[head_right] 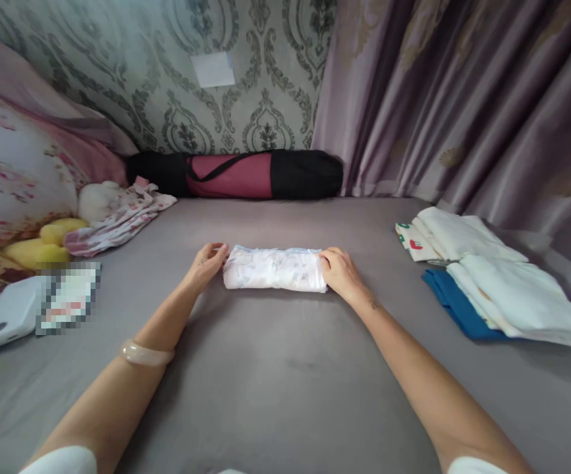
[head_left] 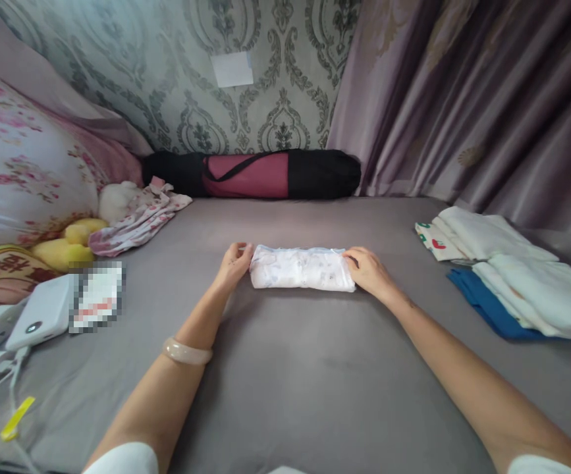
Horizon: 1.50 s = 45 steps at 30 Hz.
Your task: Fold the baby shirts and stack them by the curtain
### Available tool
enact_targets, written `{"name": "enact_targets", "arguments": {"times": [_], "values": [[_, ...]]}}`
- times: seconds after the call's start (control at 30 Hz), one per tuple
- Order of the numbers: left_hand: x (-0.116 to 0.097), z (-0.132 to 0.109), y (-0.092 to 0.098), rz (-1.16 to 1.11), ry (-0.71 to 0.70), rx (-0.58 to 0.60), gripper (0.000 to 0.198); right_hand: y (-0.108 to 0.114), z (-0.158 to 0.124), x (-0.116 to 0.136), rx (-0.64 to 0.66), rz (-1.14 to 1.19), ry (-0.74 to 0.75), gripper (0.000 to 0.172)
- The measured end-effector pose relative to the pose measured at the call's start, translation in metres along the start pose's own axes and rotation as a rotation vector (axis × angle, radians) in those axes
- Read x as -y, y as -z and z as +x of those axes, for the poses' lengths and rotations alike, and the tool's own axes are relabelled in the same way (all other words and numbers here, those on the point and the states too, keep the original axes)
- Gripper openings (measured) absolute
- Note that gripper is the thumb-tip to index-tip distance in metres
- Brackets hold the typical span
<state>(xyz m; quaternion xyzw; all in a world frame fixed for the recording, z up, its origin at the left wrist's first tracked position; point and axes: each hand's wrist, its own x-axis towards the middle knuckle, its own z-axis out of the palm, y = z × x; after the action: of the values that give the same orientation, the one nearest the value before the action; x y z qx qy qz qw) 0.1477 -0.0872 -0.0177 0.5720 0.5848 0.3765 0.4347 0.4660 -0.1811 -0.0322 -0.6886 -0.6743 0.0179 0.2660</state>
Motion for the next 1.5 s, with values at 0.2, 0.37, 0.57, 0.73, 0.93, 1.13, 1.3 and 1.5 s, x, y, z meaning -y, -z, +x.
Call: {"name": "enact_targets", "arguments": {"times": [0.2, 0.37, 0.57, 0.73, 0.93, 1.13, 1.3, 1.5], "values": [[-0.015, -0.007, 0.025, 0.049, 0.266, 0.249, 0.035, 0.003, 0.023, 0.05, 0.064, -0.008, 0.025, 0.031], [-0.009, -0.014, 0.032, 0.058, 0.236, 0.43, 0.04, -0.019, 0.046, 0.086, 0.248, -0.008, 0.015, 0.031], [-0.001, -0.019, 0.03, -0.22, 0.209, 0.474, 0.031, -0.03, 0.051, 0.1, 0.347, -0.093, -0.018, 0.031], [-0.004, -0.023, 0.023, -0.302, 0.242, 0.449, 0.024, -0.028, 0.05, 0.106, 0.271, -0.124, -0.08, 0.024], [0.002, -0.023, 0.016, -0.096, 0.247, 0.401, 0.021, -0.035, 0.046, 0.109, 0.215, -0.208, -0.13, 0.027], [0.01, -0.018, 0.01, 0.137, 0.233, 0.305, 0.017, -0.045, 0.043, 0.107, 0.224, -0.291, -0.151, 0.029], [0.013, -0.018, 0.008, 0.23, 0.16, 0.225, 0.018, -0.049, 0.043, 0.106, 0.183, -0.312, -0.175, 0.026], [0.005, -0.025, 0.013, 0.406, 0.025, 0.121, 0.02, -0.047, 0.046, 0.101, 0.2, -0.273, -0.173, 0.027]]}}
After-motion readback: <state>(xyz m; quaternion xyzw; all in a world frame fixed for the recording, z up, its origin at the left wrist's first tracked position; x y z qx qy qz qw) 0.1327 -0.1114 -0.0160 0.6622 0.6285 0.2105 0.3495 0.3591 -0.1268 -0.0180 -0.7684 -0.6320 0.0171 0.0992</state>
